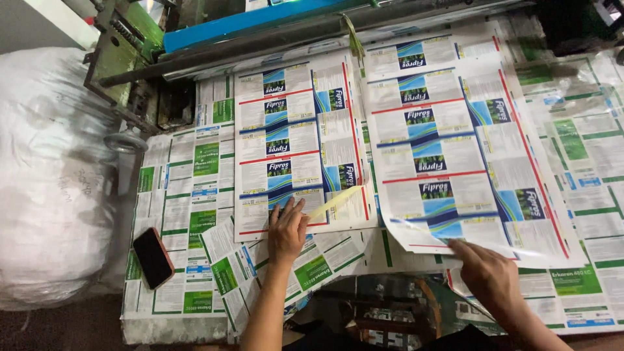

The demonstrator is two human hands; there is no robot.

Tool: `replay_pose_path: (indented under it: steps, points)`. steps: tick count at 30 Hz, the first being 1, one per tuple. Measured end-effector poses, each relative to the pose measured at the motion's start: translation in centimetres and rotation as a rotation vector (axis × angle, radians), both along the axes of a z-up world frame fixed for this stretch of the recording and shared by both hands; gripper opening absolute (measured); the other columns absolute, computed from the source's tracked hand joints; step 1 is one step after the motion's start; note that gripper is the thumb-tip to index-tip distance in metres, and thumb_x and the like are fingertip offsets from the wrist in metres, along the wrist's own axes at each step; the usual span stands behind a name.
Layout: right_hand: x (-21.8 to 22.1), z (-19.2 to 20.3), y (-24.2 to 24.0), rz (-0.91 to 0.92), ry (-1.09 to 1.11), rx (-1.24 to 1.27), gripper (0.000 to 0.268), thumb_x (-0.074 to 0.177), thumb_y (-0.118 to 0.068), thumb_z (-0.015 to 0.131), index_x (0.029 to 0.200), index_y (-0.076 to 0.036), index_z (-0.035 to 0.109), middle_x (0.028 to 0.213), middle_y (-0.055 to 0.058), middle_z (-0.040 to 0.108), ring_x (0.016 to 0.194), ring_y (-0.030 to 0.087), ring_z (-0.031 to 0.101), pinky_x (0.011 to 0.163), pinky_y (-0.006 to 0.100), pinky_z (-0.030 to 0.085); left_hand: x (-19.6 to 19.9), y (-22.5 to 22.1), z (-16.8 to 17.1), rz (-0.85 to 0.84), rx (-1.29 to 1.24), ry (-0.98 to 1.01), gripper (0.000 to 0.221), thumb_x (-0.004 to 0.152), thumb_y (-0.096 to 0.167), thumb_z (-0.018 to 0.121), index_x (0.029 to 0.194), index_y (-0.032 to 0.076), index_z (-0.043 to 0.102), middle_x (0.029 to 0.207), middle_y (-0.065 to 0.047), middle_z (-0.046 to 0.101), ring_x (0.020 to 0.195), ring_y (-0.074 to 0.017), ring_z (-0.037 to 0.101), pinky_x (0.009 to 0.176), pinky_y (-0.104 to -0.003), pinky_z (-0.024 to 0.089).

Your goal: Manually feeding and aligning printed sheets into a screen printing machine.

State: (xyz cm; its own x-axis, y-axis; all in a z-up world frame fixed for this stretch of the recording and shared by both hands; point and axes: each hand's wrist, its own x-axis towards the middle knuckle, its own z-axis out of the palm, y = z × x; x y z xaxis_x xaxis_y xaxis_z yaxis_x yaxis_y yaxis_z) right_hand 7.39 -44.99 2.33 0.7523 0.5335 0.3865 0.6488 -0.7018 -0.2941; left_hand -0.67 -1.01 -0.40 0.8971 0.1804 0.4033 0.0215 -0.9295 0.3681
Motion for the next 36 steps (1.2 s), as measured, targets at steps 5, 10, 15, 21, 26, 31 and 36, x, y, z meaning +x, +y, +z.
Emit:
replay_pose_path:
  steps: [5, 10, 15, 21, 26, 31, 36]
  points:
    - [1.2, -0.7, -0.6, -0.064, 0.172, 0.040, 0.019, 0.087, -0.014, 0.071, 0.106, -0.016, 0.076, 0.095, 0.005, 0.080, 0.073, 0.024, 0.077, 0.063, 0.038, 0.061, 0.0, 0.1, 0.5, -0.028, 0.034, -0.023, 0.025, 0.105, 0.027, 0.058, 0.096, 0.006, 0.067, 0.131, -0.010, 0.072, 0.136, -0.0329, 0.059, 0.116, -0.059, 0.036]
    - [4.6, 1.4, -0.9, 0.015, 0.350, -0.027, 0.022, 0.082, -0.025, 0.079, 0.104, -0.024, 0.080, 0.089, 0.006, 0.081, 0.071, 0.026, 0.077, 0.062, 0.039, 0.060, 0.1, -0.1, 0.5, -0.014, 0.020, -0.015, 0.023, 0.104, 0.025, 0.059, 0.092, 0.008, 0.069, 0.130, -0.010, 0.073, 0.135, -0.0329, 0.059, 0.116, -0.060, 0.036]
    - [6.4, 4.7, -2.1, -0.025, 0.515, -0.108, 0.043, 0.094, -0.012, 0.059, 0.131, -0.028, 0.072, 0.104, 0.005, 0.079, 0.074, 0.024, 0.080, 0.071, 0.036, 0.065, 0.0, 0.0, 0.6, -0.034, 0.018, -0.036, 0.021, 0.104, 0.024, 0.058, 0.098, 0.007, 0.071, 0.132, -0.009, 0.072, 0.135, -0.0322, 0.059, 0.116, -0.059, 0.036]
    - [1.0, 7.8, 0.6, -0.040, -0.181, 0.024, 0.038, 0.100, 0.001, 0.055, 0.131, -0.020, 0.065, 0.127, 0.005, 0.071, 0.119, 0.028, 0.071, 0.113, 0.046, 0.051, 0.0, -0.3, 1.2, -0.018, 0.009, -0.042, 0.028, 0.106, 0.028, 0.056, 0.112, 0.005, 0.071, 0.129, -0.008, 0.072, 0.134, -0.0312, 0.058, 0.115, -0.059, 0.037]
    - [0.6, 2.4, 1.8, 0.022, 0.006, -0.173, 0.056, 0.076, 0.008, 0.056, 0.127, -0.014, 0.069, 0.134, 0.008, 0.070, 0.126, 0.030, 0.064, 0.109, 0.052, 0.048, 0.0, -0.1, 0.4, -0.006, 0.012, -0.021, 0.027, 0.105, 0.028, 0.056, 0.091, 0.009, 0.067, 0.131, -0.007, 0.073, 0.136, -0.0308, 0.059, 0.116, -0.058, 0.038]
    - [2.4, 0.2, 2.3, 0.052, 0.029, -0.055, 0.060, 0.080, 0.012, 0.054, 0.131, -0.017, 0.067, 0.135, 0.005, 0.069, 0.126, 0.029, 0.065, 0.110, 0.049, 0.051, 0.1, 0.0, 0.5, -0.028, 0.041, -0.029, 0.027, 0.104, 0.029, 0.058, 0.088, 0.009, 0.066, 0.131, -0.007, 0.072, 0.135, -0.0319, 0.059, 0.115, -0.058, 0.038]
    - [6.5, -1.0, 4.2, 0.102, -0.078, -0.034, 0.046, 0.090, 0.005, 0.062, 0.129, -0.017, 0.067, 0.135, 0.006, 0.068, 0.124, 0.031, 0.066, 0.109, 0.050, 0.052, 0.2, -0.1, 0.7, -0.014, 0.047, -0.026, 0.024, 0.103, 0.025, 0.058, 0.088, 0.009, 0.067, 0.131, -0.008, 0.072, 0.136, -0.0311, 0.059, 0.115, -0.058, 0.037]
